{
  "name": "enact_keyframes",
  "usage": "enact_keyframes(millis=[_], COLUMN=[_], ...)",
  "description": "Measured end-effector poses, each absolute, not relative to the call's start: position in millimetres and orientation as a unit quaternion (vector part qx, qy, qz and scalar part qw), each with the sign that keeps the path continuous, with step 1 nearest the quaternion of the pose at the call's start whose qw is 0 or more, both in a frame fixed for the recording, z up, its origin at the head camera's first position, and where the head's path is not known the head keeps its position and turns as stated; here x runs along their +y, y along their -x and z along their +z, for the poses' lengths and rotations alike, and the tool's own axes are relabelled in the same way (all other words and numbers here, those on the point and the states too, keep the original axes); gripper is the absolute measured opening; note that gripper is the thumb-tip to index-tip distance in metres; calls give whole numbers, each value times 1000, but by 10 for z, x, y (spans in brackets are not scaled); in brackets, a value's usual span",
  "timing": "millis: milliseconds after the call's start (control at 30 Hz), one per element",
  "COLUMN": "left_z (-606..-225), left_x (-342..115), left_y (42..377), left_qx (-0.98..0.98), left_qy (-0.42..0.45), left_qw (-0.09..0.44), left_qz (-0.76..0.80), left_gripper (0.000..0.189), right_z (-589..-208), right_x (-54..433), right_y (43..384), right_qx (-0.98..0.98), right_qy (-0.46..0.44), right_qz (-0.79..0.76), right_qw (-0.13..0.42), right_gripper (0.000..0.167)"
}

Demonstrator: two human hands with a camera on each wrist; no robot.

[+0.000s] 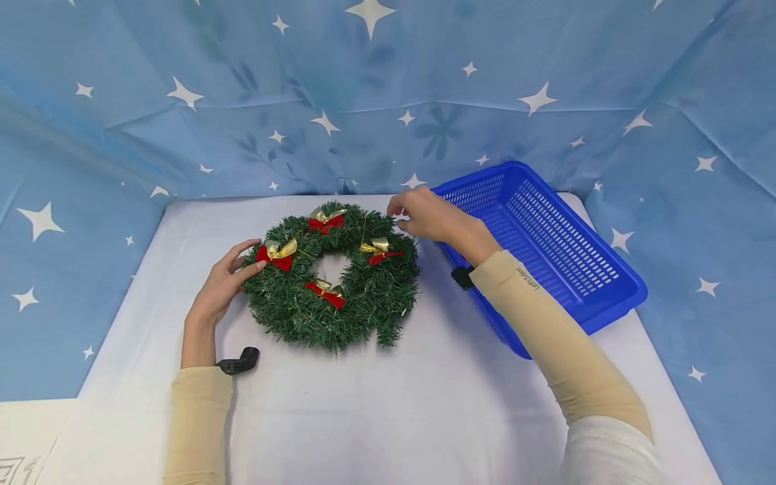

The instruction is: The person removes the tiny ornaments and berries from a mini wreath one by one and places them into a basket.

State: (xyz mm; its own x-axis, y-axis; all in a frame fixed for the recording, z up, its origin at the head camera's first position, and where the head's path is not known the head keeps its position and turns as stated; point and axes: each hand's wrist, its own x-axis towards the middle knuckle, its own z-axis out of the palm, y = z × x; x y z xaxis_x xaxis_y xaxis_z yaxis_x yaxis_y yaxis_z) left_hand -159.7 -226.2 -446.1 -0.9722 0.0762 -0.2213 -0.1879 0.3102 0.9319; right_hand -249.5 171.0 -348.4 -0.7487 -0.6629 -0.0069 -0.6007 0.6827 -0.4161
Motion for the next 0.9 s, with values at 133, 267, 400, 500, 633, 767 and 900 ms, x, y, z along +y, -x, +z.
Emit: enact_keyframes(millis=[133, 267, 400, 500, 633, 767, 900], left_z=[-4449, -4436, -4478, -4573, -4732, -4814, -4827], left_x=[-2255, -2246, -2262, -2290, -2347, -2380, -2382], left_y=[1589, 1587, 1600, 1632, 1689, 1708, 1704], left_qx=[804, 802, 797, 794, 796, 797, 794], left_qy=[36, 38, 40, 40, 40, 39, 38], left_qw=[113, 114, 114, 113, 107, 102, 101], left_qz=[583, 586, 591, 596, 594, 594, 599], left_gripper=[65, 64, 63, 64, 66, 67, 67], right_z=[-3515, -3525, -3545, -3570, -3593, -3605, -3624], right_x=[1595, 1475, 1353, 1272, 1154, 1041, 937], right_y=[2541, 2581, 2622, 2647, 2671, 2681, 2693], right_qx=[904, 901, 902, 901, 896, 892, 892], right_qy=[366, 368, 353, 350, 364, 374, 374], right_qz=[-209, -220, -233, -238, -238, -240, -234], right_qw=[68, 68, 85, 92, 89, 89, 100], right_gripper=[24, 23, 25, 25, 25, 24, 24])
